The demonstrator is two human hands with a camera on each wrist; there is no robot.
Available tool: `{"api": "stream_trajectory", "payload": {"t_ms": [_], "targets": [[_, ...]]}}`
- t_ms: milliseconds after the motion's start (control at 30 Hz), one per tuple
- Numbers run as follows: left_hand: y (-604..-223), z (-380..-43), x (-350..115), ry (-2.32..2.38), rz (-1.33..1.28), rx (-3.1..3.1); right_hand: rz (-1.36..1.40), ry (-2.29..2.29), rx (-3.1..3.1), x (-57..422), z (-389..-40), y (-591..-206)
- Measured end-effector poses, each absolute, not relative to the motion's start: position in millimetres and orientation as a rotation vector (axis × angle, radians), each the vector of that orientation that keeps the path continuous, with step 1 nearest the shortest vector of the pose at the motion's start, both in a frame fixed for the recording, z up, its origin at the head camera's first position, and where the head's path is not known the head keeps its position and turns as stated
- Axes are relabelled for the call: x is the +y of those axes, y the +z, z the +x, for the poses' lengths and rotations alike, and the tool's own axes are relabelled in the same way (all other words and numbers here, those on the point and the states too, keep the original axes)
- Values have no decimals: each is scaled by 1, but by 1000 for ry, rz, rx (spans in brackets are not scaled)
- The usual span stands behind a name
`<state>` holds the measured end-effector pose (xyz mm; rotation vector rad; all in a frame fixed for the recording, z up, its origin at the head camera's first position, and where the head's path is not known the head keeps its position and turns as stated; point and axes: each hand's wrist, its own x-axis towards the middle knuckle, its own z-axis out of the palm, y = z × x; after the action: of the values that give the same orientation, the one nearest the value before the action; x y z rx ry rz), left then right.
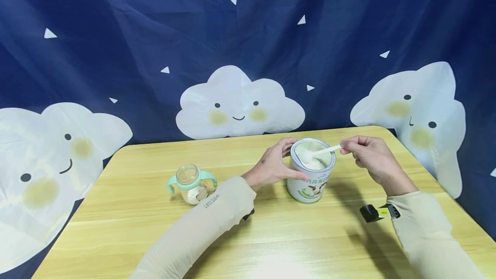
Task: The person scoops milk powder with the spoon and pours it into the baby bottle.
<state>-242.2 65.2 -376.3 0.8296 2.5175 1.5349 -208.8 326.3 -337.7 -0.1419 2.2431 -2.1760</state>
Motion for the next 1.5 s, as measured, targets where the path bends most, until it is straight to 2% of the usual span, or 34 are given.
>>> {"api": "stream_trajectory", "payload": {"t_ms": [767,1500], "targets": [[-375,-240,63,1538,816,2498,-185,-2252,2135,333,-208,-343],[-367,-240,39,1558,805,2469,-232,-2380,1940,335,-209,-319]]}}
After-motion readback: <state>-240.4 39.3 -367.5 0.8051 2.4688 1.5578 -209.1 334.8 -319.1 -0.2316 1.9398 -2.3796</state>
